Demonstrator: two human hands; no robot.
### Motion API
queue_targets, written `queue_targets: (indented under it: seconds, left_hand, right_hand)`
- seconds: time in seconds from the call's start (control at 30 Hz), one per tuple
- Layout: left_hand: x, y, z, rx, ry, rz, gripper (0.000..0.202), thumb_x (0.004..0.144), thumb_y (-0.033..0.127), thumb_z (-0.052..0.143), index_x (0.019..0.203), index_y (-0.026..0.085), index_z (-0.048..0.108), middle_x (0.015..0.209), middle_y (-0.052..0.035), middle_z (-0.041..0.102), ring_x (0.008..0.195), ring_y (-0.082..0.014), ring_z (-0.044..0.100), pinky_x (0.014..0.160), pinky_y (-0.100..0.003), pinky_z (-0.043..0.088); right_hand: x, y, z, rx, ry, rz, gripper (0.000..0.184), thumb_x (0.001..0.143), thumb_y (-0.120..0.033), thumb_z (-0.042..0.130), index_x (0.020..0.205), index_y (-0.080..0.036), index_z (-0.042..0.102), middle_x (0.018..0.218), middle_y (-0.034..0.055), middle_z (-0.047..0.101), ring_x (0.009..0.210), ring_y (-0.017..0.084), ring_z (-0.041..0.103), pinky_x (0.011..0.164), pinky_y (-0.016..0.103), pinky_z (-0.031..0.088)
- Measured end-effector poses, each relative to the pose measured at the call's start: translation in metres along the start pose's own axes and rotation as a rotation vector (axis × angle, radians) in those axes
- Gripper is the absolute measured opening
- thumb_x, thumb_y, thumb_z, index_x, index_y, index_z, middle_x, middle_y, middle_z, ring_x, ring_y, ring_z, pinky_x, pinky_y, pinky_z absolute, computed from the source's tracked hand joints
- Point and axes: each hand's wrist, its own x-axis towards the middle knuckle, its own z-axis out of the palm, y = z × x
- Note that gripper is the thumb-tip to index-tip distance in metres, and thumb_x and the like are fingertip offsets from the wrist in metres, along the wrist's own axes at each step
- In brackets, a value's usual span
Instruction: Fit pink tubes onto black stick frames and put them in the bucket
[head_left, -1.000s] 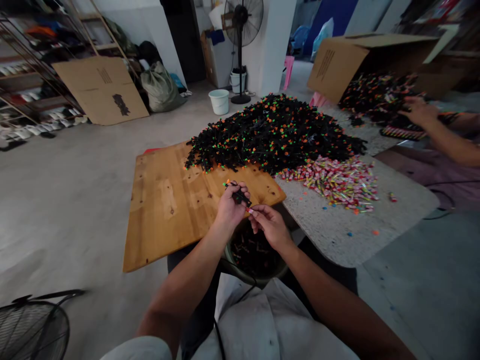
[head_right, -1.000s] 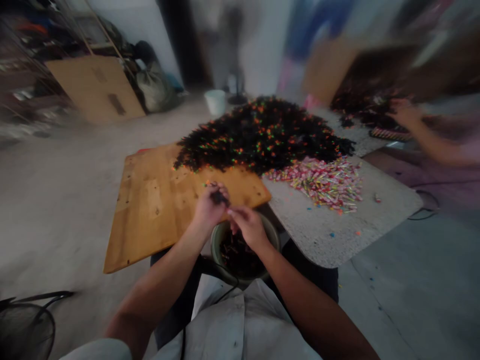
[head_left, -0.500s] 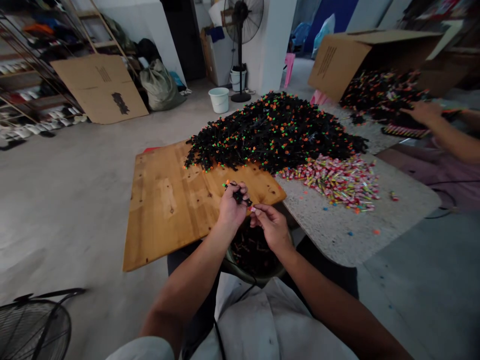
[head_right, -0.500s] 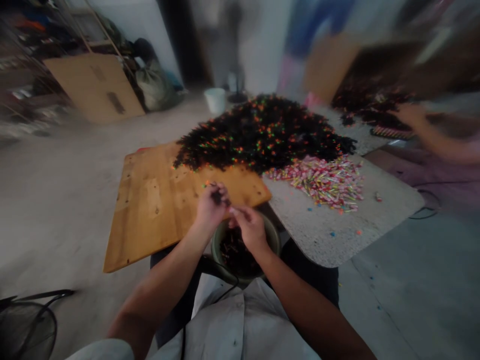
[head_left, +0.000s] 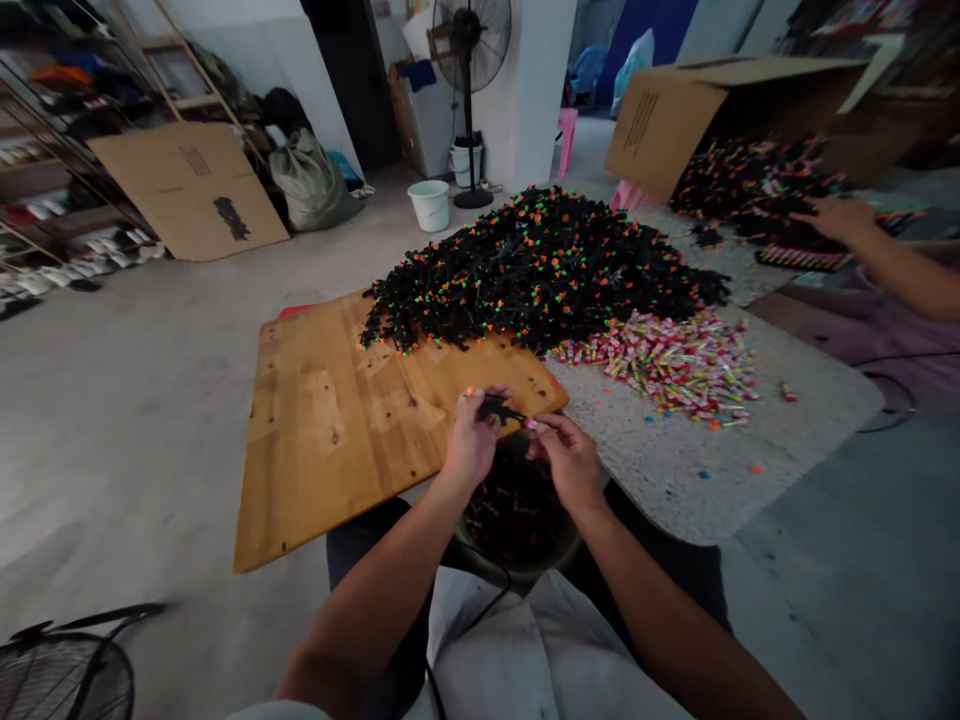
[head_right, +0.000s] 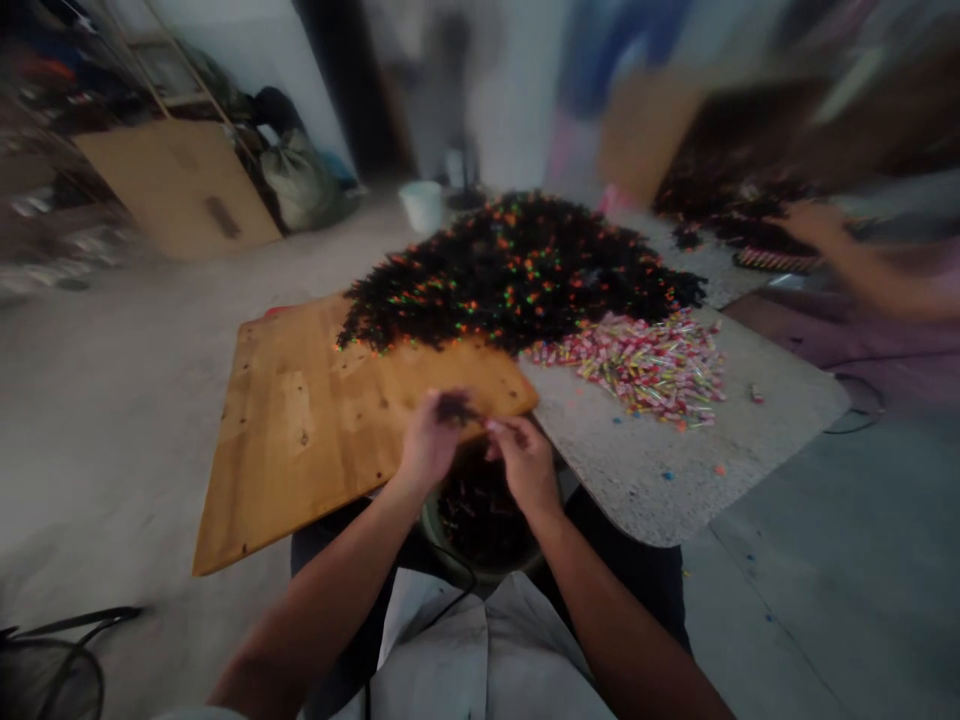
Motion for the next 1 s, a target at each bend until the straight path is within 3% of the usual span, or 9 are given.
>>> queue_targets:
  seconds: [0.1,0.17,0.23,0.3,0.47,0.57,0.7,0.83,1.0]
  left_hand:
    - [0.036,0.009,-0.03,0.577,0.047,0.215,0.028,0.095,0.045,0.061,0.108,0.02,0.065,0.121,-0.0104,0.072,0.114,-0.0214,0.068,0.099,-0.035,0.052]
    - [0.073,0.023,-0.046,1.192,0.169,0.207,0.022,0.101,0.032,0.05,0.112,0.019,0.065,0.115,-0.0098,0.073,0.106,-0.019,0.07,0.096,-0.033,0.053]
    - [0.113,0.038,-0.054,1.357,0.207,0.175,0.022,0.099,0.023,0.052,0.115,0.017,0.066,0.115,-0.0121,0.073,0.106,-0.0215,0.07,0.097,-0.035,0.052]
    - [0.148,0.047,-0.053,1.458,0.202,0.153,0.025,0.1,0.022,0.052,0.118,0.017,0.068,0.116,-0.0133,0.073,0.11,-0.0237,0.069,0.099,-0.036,0.051]
    - [0.197,0.042,-0.035,1.752,0.128,0.102,0.043,0.1,0.037,0.056,0.137,0.018,0.066,0.134,-0.0204,0.063,0.123,-0.036,0.064,0.103,-0.046,0.05]
    - [0.2,0.035,-0.032,1.931,0.031,0.085,0.045,0.101,0.032,0.05,0.141,0.02,0.065,0.137,-0.0212,0.058,0.121,-0.0391,0.063,0.099,-0.05,0.052]
    - [0.182,0.032,-0.041,2.058,-0.109,0.112,0.047,0.1,0.018,0.041,0.141,0.02,0.065,0.134,-0.0184,0.061,0.119,-0.0334,0.062,0.098,-0.044,0.051]
    - [0.156,0.037,-0.052,2.129,-0.285,0.156,0.043,0.099,0.014,0.042,0.131,0.02,0.07,0.126,-0.0151,0.066,0.117,-0.03,0.061,0.096,-0.04,0.051]
    - [0.13,0.054,-0.063,2.135,-0.509,0.255,0.023,0.093,0.029,0.061,0.107,0.02,0.076,0.128,-0.0141,0.065,0.128,-0.033,0.052,0.103,-0.042,0.047]
  right_hand:
    - [0.014,-0.005,-0.046,-0.223,-0.12,0.016,0.025,0.086,-0.042,0.073,0.096,-0.019,0.073,0.067,-0.002,0.068,0.056,0.014,0.061,0.059,0.027,0.049]
    - [0.018,0.0,-0.069,-0.394,-0.361,0.109,0.027,0.085,-0.041,0.073,0.1,-0.019,0.074,0.07,-0.0008,0.07,0.057,0.015,0.063,0.059,0.028,0.049]
    - [0.025,0.011,-0.084,-0.53,-0.503,0.164,0.034,0.085,-0.041,0.071,0.112,-0.02,0.074,0.077,0.0005,0.073,0.06,0.017,0.065,0.06,0.029,0.051]
    - [0.038,0.022,-0.09,-0.651,-0.433,0.119,0.036,0.09,-0.041,0.064,0.118,-0.021,0.073,0.081,0.0018,0.075,0.062,0.018,0.067,0.064,0.031,0.053]
    - [0.112,0.02,-0.085,-0.98,0.061,-0.208,0.032,0.097,-0.031,0.048,0.109,-0.017,0.075,0.1,0.0111,0.077,0.094,0.027,0.072,0.089,0.039,0.054]
    - [0.156,0.007,-0.076,-1.174,0.055,-0.252,0.037,0.098,-0.02,0.044,0.119,-0.016,0.074,0.116,0.0152,0.075,0.109,0.029,0.07,0.096,0.038,0.052]
    - [0.188,-0.001,-0.063,-1.441,-0.005,-0.174,0.042,0.099,-0.017,0.047,0.135,-0.018,0.068,0.129,0.0187,0.068,0.104,0.03,0.071,0.09,0.038,0.053]
    - [0.192,0.001,-0.062,-1.601,-0.125,-0.151,0.042,0.101,-0.013,0.044,0.137,-0.016,0.065,0.137,0.0202,0.063,0.106,0.029,0.071,0.089,0.036,0.051]
    - [0.175,-0.005,-0.076,-1.605,-0.234,-0.161,0.034,0.099,-0.016,0.051,0.127,-0.014,0.07,0.133,0.0184,0.066,0.111,0.028,0.069,0.091,0.034,0.05]
